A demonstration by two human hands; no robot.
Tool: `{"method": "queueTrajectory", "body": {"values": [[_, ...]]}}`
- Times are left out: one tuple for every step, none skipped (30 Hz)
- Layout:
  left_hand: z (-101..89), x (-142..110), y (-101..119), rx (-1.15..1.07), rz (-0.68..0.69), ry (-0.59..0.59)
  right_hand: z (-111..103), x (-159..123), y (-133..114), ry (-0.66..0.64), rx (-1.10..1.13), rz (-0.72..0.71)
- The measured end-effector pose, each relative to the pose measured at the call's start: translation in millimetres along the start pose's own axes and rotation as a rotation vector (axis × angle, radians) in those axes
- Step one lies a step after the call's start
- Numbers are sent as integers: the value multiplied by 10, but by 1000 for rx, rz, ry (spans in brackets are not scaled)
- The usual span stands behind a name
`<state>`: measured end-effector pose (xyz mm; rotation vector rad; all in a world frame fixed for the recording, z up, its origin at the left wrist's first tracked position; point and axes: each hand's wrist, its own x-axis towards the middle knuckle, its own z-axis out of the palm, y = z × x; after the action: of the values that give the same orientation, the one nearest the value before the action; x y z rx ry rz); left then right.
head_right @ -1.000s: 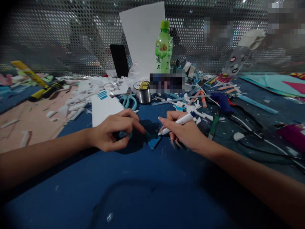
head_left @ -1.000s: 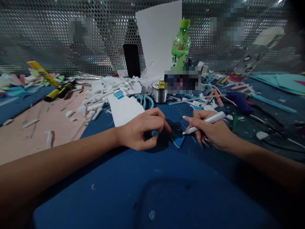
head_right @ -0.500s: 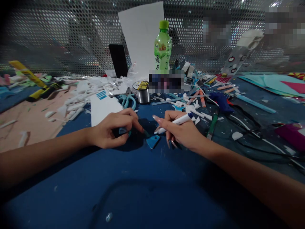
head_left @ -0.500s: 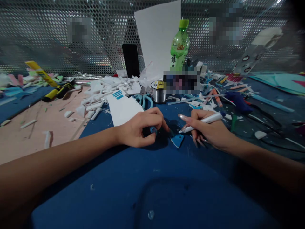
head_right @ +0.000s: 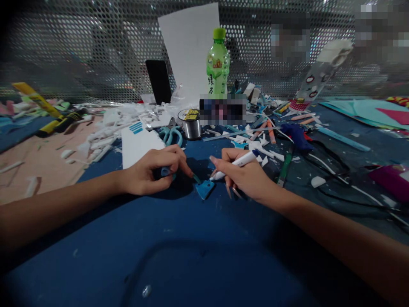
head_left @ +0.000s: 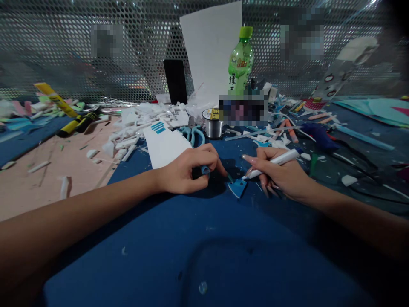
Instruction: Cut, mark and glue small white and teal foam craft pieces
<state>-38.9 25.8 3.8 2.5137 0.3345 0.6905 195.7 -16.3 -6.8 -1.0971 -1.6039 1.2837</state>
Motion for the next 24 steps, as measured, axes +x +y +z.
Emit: {"method": "queueTrajectory", "body": {"values": [[1,-1,-2,-2,-3,0,1,1,-2,7,-4,-1],[1,-1,-3,-2,-7,-1,3,2,-7,14,-10,-6],[1,0,-3,-2,-12,-2,7,4,-15,18,-18,-9],[0,2,-2,-2,-15,-3,11,6,-23,19,-26,-7],[-1,4,-1,-2,-16,-2,14,8,-30,19,-32,-4],[-2,6,0,-3,-18,-2,15,9,-33,19,-35,1],[-4,9,1,-3,-19,-1,15,9,-33,16,-33,4],[-5,10,1,-4,-18,2,13,9,-29,12,-27,4],[-5,11,1,-5,-18,3,10,7,-24,10,-18,3],[-5,10,-1,-6,-17,2,7,6,-20,9,-9,-1],[-4,8,-4,-7,-16,1,4,4,-17,11,-4,-6],[-3,5,-7,-7,-15,2,3,3,-16,14,-5,-12],[-1,2,-11,-6,-14,1,2,2,-18,14,-12,-20],[0,0,-14,-5,-15,-1,1,0,-21,11,-18,-25],[1,-2,-15,-4,-14,-2,0,-1,-24,7,-22,-26],[1,-2,-14,-4,-15,-1,-2,-3,-24,5,-25,-19],[1,-1,-12,-4,-17,-1,-5,-4,-20,10,-25,-8],[1,0,-8,-4,-18,-2,-10,-6,-12,21,-23,8],[1,2,-4,-4,-24,-2,-15,-7,-2,35,-17,21],[1,3,0,-3,-27,-3,-21,-8,9,48,-10,29],[1,4,3,-3,-32,-6,-26,-8,20,52,-5,31],[0,4,4,-3,-35,-7,-30,-7,29,51,1,28],[-1,5,5,-4,-34,-6,-32,-5,35,45,8,24],[-2,5,5,-4,-32,-4,-32,-3,38,38,11,22]]}}
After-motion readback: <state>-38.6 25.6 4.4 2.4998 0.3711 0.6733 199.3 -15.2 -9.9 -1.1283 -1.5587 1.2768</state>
